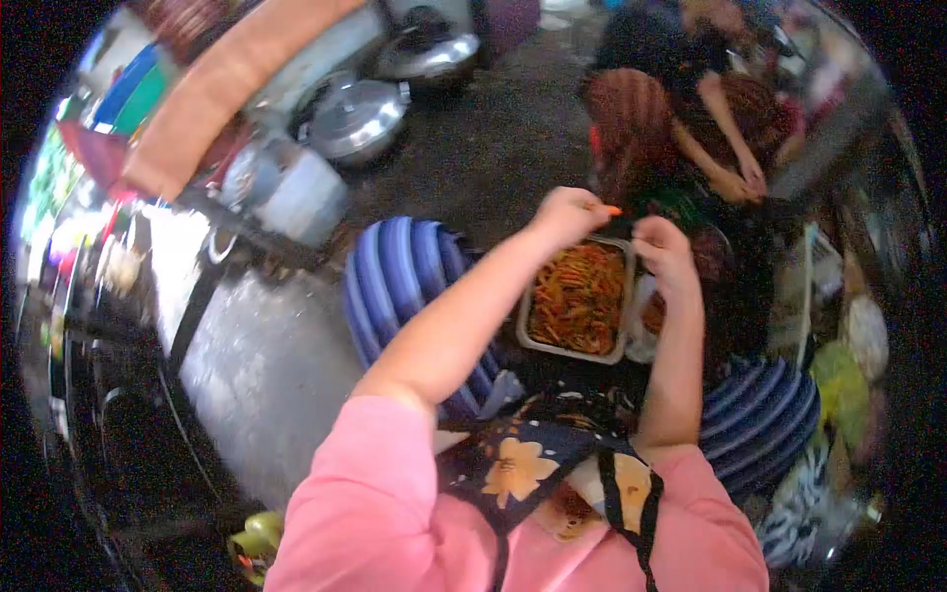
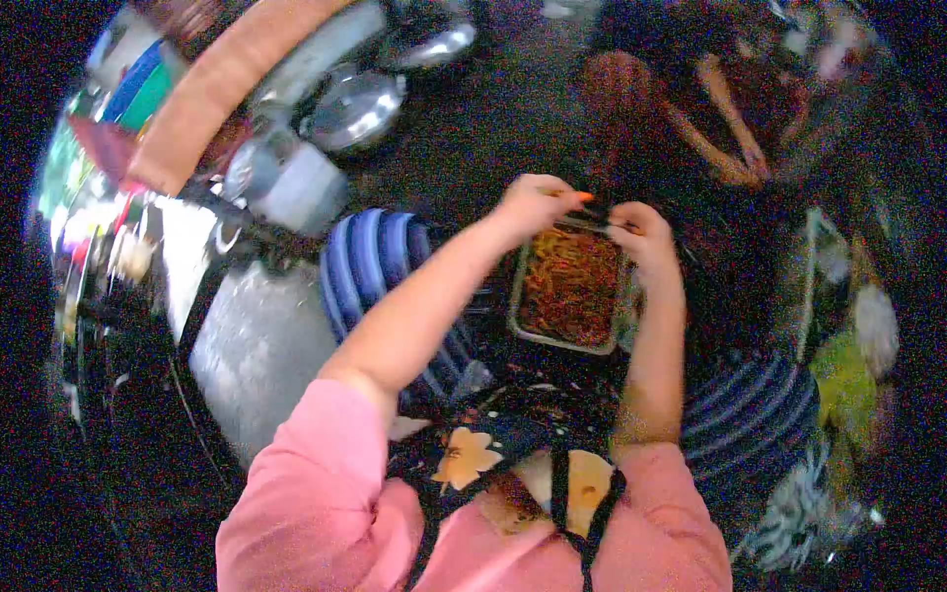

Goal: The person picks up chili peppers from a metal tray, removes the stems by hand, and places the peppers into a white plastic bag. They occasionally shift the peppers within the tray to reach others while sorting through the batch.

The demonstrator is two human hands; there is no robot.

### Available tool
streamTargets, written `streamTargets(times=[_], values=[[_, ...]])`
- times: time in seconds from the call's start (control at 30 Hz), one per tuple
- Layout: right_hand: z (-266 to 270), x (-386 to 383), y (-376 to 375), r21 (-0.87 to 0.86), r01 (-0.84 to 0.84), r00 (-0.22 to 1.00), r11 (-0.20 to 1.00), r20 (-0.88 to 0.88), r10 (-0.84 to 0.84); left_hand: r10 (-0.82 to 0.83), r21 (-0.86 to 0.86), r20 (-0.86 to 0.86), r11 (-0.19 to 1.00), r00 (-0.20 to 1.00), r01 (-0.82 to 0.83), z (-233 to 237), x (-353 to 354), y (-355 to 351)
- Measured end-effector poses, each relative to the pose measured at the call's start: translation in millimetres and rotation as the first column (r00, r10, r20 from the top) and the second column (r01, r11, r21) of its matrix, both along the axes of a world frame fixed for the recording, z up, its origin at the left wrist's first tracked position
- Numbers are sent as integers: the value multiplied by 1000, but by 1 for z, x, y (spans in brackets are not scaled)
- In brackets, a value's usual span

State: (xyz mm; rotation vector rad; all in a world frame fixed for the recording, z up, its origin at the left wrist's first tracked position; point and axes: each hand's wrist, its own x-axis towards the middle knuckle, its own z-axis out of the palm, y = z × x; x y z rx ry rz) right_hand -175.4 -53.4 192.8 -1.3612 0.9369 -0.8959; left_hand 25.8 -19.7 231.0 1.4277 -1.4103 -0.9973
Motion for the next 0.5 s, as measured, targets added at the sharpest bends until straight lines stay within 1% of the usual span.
streamTargets(times=[0.03,0.07,0.1,0.13,0.17,0.2,0.23,0.27,0.3,0.33,0.37,0.43,0.47,0.5], values=[[12,1,7,44,-67,998,997,-14,68,22,184,-142,983,990,5,0,-1,0],[19,8,12,28,-64,998,998,13,64,25,241,-288,969,957,47,6,-3,7],[25,10,13,129,-108,987,986,131,90,-39,262,-295,958,955,120,1,-2,6],[23,15,15,145,-81,981,986,188,53,-58,294,-388,938,920,183,-2,-3,7],[24,20,16,116,-99,967,988,247,68,-66,322,-475,915,877,243,-6,-6,7],[19,20,15,181,-111,950,977,308,51,-84,325,-475,908,876,264,-9,-9,7],[10,21,12,241,-132,929,962,369,35,-92,340,-510,892,855,298,-11,-11,6],[5,22,9,244,-121,928,962,371,22,-92,355,-545,875,834,329,-11,-13,7],[-2,23,6,288,-143,890,947,456,-4,-99,358,-542,871,834,336,-11,-14,8],[-5,23,4,327,-171,843,929,536,-33,-84,358,-587,865,805,351,-6,-15,10],[-7,23,2,327,-165,842,930,538,-40,-68,357,-630,860,774,366,-2,-16,11],[-5,20,0,483,-143,705,864,663,-254,-52,359,-650,858,759,367,4,-15,10],[-1,19,0,550,-117,719,827,621,-311,-32,360,-669,860,742,362,5,-15,9],[2,18,1,551,-112,719,827,619,-316,-35,361,-671,857,741,367,4,-14,8]])
